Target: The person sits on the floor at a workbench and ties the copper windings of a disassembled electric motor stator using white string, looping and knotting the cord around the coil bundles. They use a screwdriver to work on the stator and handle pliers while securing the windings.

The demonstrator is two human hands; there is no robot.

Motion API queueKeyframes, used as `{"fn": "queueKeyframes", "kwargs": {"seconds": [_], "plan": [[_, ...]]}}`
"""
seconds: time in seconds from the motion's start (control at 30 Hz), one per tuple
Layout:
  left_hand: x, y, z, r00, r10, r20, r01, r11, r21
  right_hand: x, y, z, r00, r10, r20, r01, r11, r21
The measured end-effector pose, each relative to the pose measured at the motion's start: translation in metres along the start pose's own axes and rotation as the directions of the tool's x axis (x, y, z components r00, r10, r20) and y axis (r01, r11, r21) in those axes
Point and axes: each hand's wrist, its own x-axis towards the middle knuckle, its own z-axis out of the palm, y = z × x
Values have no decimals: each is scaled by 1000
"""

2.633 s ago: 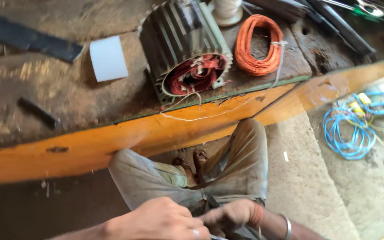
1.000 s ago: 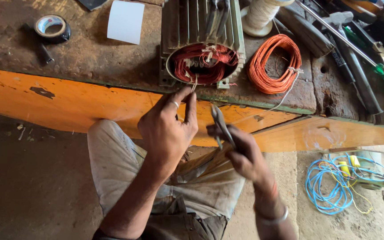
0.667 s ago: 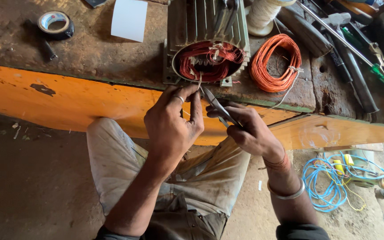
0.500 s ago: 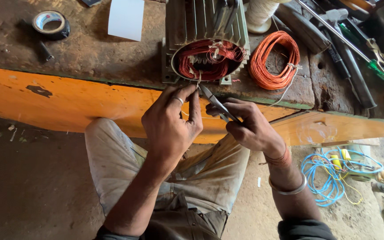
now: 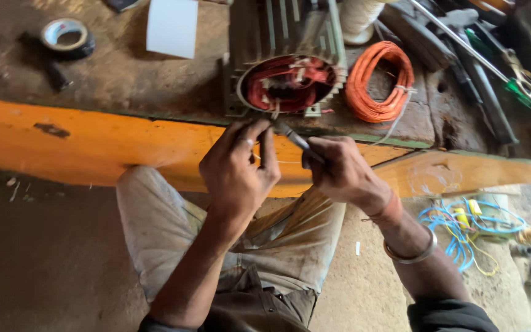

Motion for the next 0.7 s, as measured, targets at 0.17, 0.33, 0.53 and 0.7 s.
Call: {"fn": "queueKeyframes", "kwargs": {"seconds": [0.17,0.33,0.53,0.7], "plan": [[-21,-6,-4,998,59,10,-59,998,-34,-44,46,23,979,163,120,-185,962,202],[-69,-30,-22,983,150,102,-123,964,-234,-156,59,89,992,108,-59,-66,872,485],[-135,-54,-20,728,-187,660,531,763,-369,-270,22,175,860,455,233,-493,858,143],[-138,-59,-17,736,-157,658,633,503,-589,-266,9,195,899,426,99,-429,903,14]]}}
